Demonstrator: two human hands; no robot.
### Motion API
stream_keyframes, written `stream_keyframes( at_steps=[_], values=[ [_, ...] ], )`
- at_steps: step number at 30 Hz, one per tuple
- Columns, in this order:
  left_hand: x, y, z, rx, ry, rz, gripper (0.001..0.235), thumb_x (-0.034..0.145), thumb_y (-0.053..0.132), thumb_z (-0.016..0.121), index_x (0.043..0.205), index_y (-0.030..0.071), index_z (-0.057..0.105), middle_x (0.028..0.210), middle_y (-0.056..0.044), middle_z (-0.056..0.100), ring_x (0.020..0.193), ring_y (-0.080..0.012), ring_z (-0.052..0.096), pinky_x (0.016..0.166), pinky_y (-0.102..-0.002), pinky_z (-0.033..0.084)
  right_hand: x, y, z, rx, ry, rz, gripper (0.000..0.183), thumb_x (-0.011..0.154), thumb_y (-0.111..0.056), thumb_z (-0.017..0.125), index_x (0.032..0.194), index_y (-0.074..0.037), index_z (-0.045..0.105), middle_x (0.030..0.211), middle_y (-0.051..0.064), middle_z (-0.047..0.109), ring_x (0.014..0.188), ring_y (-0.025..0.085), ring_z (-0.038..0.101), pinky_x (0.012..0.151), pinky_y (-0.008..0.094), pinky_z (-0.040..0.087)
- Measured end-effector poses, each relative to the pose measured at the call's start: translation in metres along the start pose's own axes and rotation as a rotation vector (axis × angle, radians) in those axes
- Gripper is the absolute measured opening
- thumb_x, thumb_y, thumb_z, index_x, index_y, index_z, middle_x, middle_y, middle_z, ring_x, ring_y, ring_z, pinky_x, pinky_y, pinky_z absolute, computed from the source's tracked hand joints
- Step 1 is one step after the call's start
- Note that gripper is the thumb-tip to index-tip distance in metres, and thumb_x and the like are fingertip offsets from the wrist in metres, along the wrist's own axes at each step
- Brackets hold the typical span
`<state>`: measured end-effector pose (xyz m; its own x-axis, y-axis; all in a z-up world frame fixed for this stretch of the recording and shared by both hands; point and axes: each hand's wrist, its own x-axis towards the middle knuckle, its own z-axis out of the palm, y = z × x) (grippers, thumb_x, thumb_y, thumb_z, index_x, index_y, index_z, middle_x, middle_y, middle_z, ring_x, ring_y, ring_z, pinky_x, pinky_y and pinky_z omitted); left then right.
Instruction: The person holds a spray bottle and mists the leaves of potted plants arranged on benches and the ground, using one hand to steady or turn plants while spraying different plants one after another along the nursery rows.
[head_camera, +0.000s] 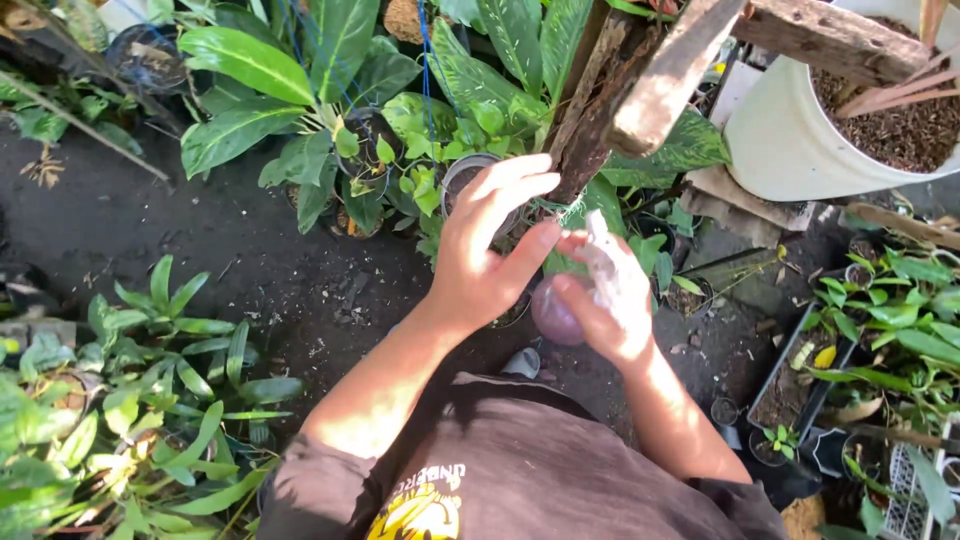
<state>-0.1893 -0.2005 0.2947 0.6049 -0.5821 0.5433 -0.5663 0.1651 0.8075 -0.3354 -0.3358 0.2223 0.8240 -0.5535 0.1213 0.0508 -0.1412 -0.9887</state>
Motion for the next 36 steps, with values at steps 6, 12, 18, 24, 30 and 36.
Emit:
stream_keyframes(
  at_steps=[6, 12, 18, 24, 30, 36],
  values=[
    [-0.029, -0.071, 0.017, 0.064, 0.066, -0.157, 0.028, 0.093, 0.013, 0.076, 0.119, 0.006, 0.07, 0.129, -0.014, 0.069, 0.124, -0.0297, 0.067, 0.111, -0.037, 0.051, -0.002, 0.01, 0.0, -0.284, -0.12, -0.056, 0.049, 0.082, -0.008, 0.078, 0.128, -0.004, 0.062, 0.119, 0.007, 0.07, 0.107, 0.019, 0.065, 0.094, 0.032, 0.054],
    [-0.117, -0.196, 0.021, 0.421, 0.239, -0.475, 0.04, 0.08, 0.016, 0.083, 0.117, 0.008, 0.07, 0.124, -0.02, 0.059, 0.114, -0.0388, 0.061, 0.097, -0.043, 0.05, -0.011, 0.07, 0.013, -0.264, -0.232, -0.053, 0.047, 0.084, -0.009, 0.076, 0.127, -0.004, 0.059, 0.119, 0.007, 0.069, 0.115, 0.017, 0.065, 0.102, 0.034, 0.049],
    [-0.129, -0.218, 0.028, 0.554, 0.321, -0.356, 0.039, 0.078, 0.014, 0.084, 0.114, 0.01, 0.07, 0.125, -0.02, 0.06, 0.114, -0.0418, 0.061, 0.097, -0.046, 0.05, -0.007, 0.129, 0.026, -0.131, -0.262, 0.043, 0.034, 0.088, -0.012, 0.076, 0.118, -0.005, 0.064, 0.11, 0.005, 0.07, 0.106, 0.016, 0.066, 0.097, 0.031, 0.051],
    [-0.125, -0.215, 0.017, 0.489, 0.23, -0.297, 0.039, 0.082, 0.014, 0.084, 0.117, 0.01, 0.068, 0.13, -0.024, 0.057, 0.113, -0.044, 0.061, 0.094, -0.048, 0.052, -0.002, 0.144, 0.051, -0.378, -0.174, 0.235, 0.029, 0.088, -0.015, 0.08, 0.11, -0.004, 0.066, 0.095, 0.006, 0.07, 0.088, 0.017, 0.065, 0.083, 0.03, 0.053],
    [-0.142, -0.221, 0.01, 0.299, 0.09, -0.231, 0.053, 0.085, 0.009, 0.077, 0.136, 0.009, 0.062, 0.134, -0.023, 0.057, 0.116, -0.0405, 0.062, 0.099, -0.042, 0.052, 0.004, 0.118, 0.075, -0.292, -0.19, 0.06, 0.043, 0.086, -0.013, 0.078, 0.125, -0.004, 0.062, 0.114, 0.007, 0.069, 0.104, 0.016, 0.064, 0.094, 0.032, 0.05],
    [-0.195, -0.28, 0.001, -0.144, 0.146, -0.859, 0.064, 0.092, 0.03, 0.07, 0.148, 0.008, 0.048, 0.133, -0.016, 0.065, 0.116, -0.0315, 0.066, 0.1, -0.042, 0.052, 0.017, 0.11, 0.126, -0.396, -0.15, 0.03, 0.042, 0.089, -0.014, 0.075, 0.128, -0.005, 0.062, 0.12, 0.009, 0.067, 0.105, 0.02, 0.065, 0.097, 0.035, 0.053]
  ],
)
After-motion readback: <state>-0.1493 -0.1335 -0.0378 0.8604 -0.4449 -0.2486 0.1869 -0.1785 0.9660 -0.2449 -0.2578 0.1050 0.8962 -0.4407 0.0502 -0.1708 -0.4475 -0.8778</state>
